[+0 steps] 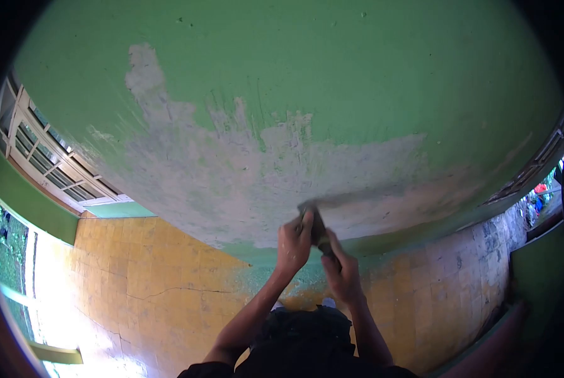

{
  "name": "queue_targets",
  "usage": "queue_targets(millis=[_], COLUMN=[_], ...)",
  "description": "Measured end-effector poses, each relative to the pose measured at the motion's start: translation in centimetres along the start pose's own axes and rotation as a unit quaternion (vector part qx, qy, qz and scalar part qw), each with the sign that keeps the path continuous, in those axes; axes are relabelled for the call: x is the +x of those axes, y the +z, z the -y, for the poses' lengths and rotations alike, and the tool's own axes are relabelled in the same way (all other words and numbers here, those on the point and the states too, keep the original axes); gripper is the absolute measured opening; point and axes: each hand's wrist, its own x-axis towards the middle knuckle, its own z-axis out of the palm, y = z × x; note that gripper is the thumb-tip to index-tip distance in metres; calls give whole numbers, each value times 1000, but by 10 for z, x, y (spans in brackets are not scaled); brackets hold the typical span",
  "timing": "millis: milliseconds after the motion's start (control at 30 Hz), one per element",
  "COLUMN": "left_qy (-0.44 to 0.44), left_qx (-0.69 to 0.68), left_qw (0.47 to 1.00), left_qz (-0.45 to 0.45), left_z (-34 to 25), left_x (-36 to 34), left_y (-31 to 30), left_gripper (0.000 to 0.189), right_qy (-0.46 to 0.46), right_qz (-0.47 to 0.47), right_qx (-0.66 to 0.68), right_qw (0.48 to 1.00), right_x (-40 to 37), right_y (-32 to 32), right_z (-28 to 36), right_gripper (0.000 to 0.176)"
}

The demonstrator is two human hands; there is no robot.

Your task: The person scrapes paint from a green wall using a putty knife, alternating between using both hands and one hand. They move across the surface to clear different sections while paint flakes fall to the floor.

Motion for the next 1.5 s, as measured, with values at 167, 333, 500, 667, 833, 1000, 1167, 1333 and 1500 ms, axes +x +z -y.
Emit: queue_targets(millis=[167,333,500,667,833,1000,1167,1333,1500], left_qy=[-221,-203,79,41,78,89,91,86,68], left_qx=[239,40,-200,-295,-269,-239,-238,-218,-256], left_qw=[919,959,957,944,960,967,967,972,964], left_qz=[222,195,193,141,21,-2,-24,-17,-23], left_z=[134,98,-90,-154,-171,-172,-170,-184,-179], left_x=[-80,-79,-21,17,17,17,16,19,17], left_y=[-77,-71,19,68,90,91,97,87,94], left_gripper=[48,41,42,36,42,45,44,39,42], right_qy=[183,185,74,44,35,32,10,-17,12], right_qz=[147,17,-58,-36,-23,-26,-29,-31,-45], right_qx=[-188,16,254,264,239,244,244,230,222], right_qw=[954,982,963,963,970,969,969,972,974], right_x=[-96,-77,-1,19,22,27,32,39,32], right_y=[-39,-85,-86,-84,-95,-94,-94,-99,-92], right_z=[-95,-43,78,93,100,95,85,107,99], right_gripper=[64,68,71,70,67,67,65,65,65])
